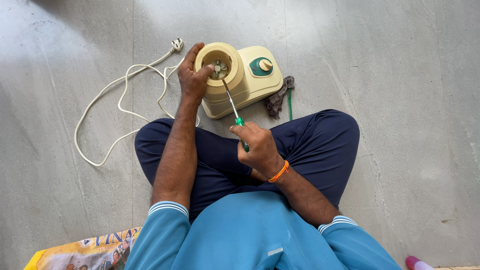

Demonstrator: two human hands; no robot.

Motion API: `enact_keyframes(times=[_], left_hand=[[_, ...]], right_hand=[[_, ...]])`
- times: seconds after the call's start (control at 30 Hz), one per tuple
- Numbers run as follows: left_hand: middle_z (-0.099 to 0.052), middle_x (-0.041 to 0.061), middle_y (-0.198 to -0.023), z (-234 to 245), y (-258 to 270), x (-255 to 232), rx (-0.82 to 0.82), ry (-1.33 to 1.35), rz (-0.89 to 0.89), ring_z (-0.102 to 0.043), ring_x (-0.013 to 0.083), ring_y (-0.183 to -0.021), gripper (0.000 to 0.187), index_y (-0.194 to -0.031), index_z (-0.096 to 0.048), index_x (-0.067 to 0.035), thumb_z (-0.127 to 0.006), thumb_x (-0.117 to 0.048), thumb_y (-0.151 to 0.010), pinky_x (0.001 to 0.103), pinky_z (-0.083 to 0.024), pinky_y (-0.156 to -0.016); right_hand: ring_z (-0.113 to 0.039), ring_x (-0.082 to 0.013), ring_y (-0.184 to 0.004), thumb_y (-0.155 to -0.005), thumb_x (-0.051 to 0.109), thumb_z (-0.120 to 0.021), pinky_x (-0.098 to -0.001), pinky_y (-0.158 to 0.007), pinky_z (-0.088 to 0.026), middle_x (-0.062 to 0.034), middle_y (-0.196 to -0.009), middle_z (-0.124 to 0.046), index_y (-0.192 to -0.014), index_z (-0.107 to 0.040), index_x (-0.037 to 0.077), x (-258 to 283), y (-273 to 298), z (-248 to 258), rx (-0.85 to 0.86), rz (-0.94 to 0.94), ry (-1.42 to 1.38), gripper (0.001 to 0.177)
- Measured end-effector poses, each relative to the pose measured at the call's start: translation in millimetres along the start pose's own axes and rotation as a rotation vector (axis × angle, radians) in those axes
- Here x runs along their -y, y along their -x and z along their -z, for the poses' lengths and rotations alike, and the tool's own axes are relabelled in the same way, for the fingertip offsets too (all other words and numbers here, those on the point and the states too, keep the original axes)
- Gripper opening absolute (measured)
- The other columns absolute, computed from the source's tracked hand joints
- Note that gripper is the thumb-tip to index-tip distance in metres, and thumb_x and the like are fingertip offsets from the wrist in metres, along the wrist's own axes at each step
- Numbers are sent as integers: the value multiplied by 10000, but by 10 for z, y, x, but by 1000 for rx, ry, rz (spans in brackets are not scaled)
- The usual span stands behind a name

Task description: The person sits on the floor and uses a green screwdriver to adjust the internal components of a beige electric grinder. After adjusting the mechanism, the person uses a dark cloth to wipe the inside of the grinder jar and the blade assembly.

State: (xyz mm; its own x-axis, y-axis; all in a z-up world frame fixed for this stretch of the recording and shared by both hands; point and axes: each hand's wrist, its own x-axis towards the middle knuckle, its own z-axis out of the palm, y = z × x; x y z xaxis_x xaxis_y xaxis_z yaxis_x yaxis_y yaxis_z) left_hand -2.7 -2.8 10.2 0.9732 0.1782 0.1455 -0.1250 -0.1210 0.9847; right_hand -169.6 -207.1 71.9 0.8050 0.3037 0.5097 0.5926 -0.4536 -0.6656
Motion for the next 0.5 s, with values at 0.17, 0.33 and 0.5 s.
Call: enact_keyframes(times=[0.17,0.33,0.5], left_hand=[[-711,229,-1242,4,26,43,6,8,-7,-750,257,-1107,706,-1427,-537,48,-664,-97,-748,365,-655,-956],[-699,226,-1273,5,13,4,-3,14,-29,-737,259,-1129,697,-1433,-534,49,-670,-83,-762,368,-640,-973],[-705,219,-1259,-7,15,-65,-3,28,19,-743,244,-1115,704,-1429,-533,38,-673,-84,-750,356,-649,-958]], right_hand=[[-724,-300,-775,-736,-111,-638,-365,-641,-599,-155,-925,-729,-1053,-723,15,-9,-51,4,-23,-37,-3,351],[-713,-306,-723,-723,-91,-646,-371,-626,-593,-149,-862,-714,-1006,-724,25,75,-50,-36,-33,-68,13,316],[-721,-275,-720,-761,-104,-630,-354,-622,-597,-138,-848,-713,-1034,-713,20,-41,-14,-53,-41,-46,-49,311]])
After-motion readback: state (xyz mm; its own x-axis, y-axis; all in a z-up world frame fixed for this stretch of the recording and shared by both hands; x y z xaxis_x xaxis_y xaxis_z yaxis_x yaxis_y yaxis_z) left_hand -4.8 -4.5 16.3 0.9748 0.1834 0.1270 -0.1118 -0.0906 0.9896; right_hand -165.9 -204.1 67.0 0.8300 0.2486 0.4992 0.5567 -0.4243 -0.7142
